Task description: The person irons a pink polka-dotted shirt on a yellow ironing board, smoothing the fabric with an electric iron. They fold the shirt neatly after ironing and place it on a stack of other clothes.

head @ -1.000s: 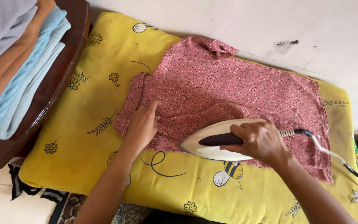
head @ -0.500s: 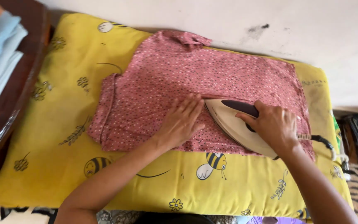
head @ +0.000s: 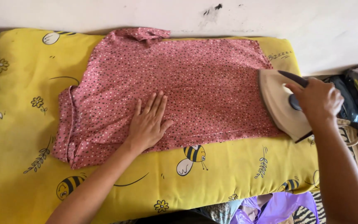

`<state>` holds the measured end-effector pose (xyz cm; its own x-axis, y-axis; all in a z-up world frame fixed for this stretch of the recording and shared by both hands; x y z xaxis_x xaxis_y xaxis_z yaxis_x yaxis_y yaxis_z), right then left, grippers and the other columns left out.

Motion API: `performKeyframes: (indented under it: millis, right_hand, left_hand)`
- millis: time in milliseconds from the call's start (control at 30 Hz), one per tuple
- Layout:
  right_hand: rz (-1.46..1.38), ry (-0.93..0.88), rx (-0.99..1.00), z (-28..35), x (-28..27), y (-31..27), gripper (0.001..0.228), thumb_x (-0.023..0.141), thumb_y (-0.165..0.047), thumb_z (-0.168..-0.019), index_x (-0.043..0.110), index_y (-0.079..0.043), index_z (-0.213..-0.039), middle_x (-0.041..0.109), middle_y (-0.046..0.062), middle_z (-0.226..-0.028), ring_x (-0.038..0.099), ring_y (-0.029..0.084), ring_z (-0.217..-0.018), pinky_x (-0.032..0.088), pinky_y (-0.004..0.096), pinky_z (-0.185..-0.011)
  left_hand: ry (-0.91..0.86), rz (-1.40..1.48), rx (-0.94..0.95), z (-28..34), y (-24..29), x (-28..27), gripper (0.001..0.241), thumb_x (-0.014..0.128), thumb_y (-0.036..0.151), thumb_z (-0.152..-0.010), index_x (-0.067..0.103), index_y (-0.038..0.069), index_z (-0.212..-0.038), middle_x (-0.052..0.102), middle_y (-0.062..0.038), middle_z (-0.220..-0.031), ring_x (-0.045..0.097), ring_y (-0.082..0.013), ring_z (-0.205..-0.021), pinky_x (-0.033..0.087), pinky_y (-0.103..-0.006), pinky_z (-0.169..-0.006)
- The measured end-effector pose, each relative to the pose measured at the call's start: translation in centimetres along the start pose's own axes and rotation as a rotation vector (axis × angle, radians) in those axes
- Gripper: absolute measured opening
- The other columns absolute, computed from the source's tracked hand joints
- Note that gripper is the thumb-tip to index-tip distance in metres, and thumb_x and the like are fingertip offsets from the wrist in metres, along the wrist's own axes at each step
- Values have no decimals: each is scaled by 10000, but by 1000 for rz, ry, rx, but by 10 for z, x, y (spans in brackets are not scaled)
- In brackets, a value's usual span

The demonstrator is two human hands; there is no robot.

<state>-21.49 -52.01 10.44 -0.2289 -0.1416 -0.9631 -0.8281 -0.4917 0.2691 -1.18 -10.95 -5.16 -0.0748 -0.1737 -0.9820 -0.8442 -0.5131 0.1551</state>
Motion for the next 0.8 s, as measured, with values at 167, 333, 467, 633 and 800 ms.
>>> performKeyframes:
  millis: [167,333,467,633,800]
  right_hand:
    - [-6,74,80,-38,39,61,899,530,-892,-1040,795,-36,-1116,773,334,-1002,702,549,-988,546,598,-774]
    - [38,158,73,-99,63,63,1026,466,-955,-1085,752,30,-1037,748,298,-971,703,454,-918,556,555,-722]
    - [32,193,13,-143,65,51,936,443,-934,-1104,666,-28,-1025,734,215,-846,706,405,-779,519,483,-632]
    - [128,725,-204,-62,73,38,599,744,-728,-1035,653,-155,-1183,628,76,-1170,491,250,-1055,381,407,-915]
    - [-364,61,-2,23,114,33,612,526,-607,-1115,735,-32,-1090,764,181,-910,712,330,-743,543,432,-575]
  left_hand:
    - [55,-29,15,1,-1,2,793,172,649,-1049,124,123,-1640,120,-54,-1714,90,-226,-1578,80,-554,-1231]
    - [15,30,11,0,0,-10,802,170,663,-1028,77,156,-1643,82,-53,-1719,106,-232,-1575,89,-578,-1225]
    - [181,75,95,21,11,-46,754,224,637,-1041,149,192,-1645,103,-64,-1729,140,-229,-1584,94,-647,-1244]
    - [166,-63,299,97,-1,-86,729,526,499,-970,325,171,-1589,223,-89,-1708,251,-211,-1560,163,-596,-1267]
    - [103,-208,186,166,-53,-89,1035,550,51,-678,197,237,-1633,170,-24,-1742,174,-170,-1602,239,-621,-1214]
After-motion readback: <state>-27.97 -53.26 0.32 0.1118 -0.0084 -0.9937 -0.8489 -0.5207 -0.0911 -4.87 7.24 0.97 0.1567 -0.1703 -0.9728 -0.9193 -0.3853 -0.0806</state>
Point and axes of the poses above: each hand's wrist, its own z-axis away from the middle knuckle, its own x-axis out of the palm, y = z × x, the point moved 1 cm from there along -z, towards the middle knuckle
